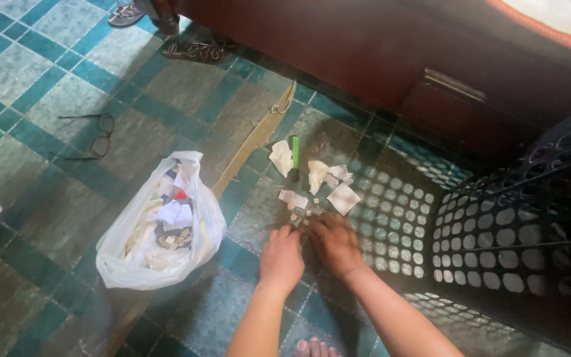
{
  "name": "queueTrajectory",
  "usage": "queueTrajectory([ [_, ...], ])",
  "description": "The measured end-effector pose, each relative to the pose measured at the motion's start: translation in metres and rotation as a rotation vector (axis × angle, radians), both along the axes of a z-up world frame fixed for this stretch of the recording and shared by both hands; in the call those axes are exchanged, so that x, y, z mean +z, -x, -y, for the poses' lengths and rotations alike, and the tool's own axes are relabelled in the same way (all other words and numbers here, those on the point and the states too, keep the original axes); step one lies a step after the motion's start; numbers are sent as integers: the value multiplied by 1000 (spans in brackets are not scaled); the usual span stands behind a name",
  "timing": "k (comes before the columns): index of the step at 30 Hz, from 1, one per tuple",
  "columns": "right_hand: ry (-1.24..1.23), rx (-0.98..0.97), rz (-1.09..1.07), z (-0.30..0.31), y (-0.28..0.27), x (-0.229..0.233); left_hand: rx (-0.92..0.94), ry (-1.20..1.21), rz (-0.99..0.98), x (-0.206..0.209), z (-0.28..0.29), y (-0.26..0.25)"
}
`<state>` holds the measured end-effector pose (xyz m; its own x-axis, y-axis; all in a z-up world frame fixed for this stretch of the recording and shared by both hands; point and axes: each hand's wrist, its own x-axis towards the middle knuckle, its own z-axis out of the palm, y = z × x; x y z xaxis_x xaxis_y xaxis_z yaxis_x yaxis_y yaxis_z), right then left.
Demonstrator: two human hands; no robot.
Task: The person sits on a tiled floor and sorts through small pieces of paper and debris, picking them up one by one and placing them into a white plastic bag. A black trash bin is visible nearby, but the person does not interact with it.
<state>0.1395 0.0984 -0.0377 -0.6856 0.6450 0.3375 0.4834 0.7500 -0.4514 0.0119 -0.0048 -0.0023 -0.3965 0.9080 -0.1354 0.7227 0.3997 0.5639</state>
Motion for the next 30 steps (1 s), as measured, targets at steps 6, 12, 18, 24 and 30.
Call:
queueTrajectory([
  [6,161,-55,19,-3,2,-9,18,-80,46,-19,3,3],
  [12,294,-85,-178,2,4,-18,75,-197,87,-7,4,10],
  [18,435,-10,-256,6,27,15,137,-285,130,24,-2,22],
  [24,433,106,-389,8,54,35,173,-297,120,61,2,49],
  [30,380,167,-388,8,87,68,173,-469,109,72,8,80],
])
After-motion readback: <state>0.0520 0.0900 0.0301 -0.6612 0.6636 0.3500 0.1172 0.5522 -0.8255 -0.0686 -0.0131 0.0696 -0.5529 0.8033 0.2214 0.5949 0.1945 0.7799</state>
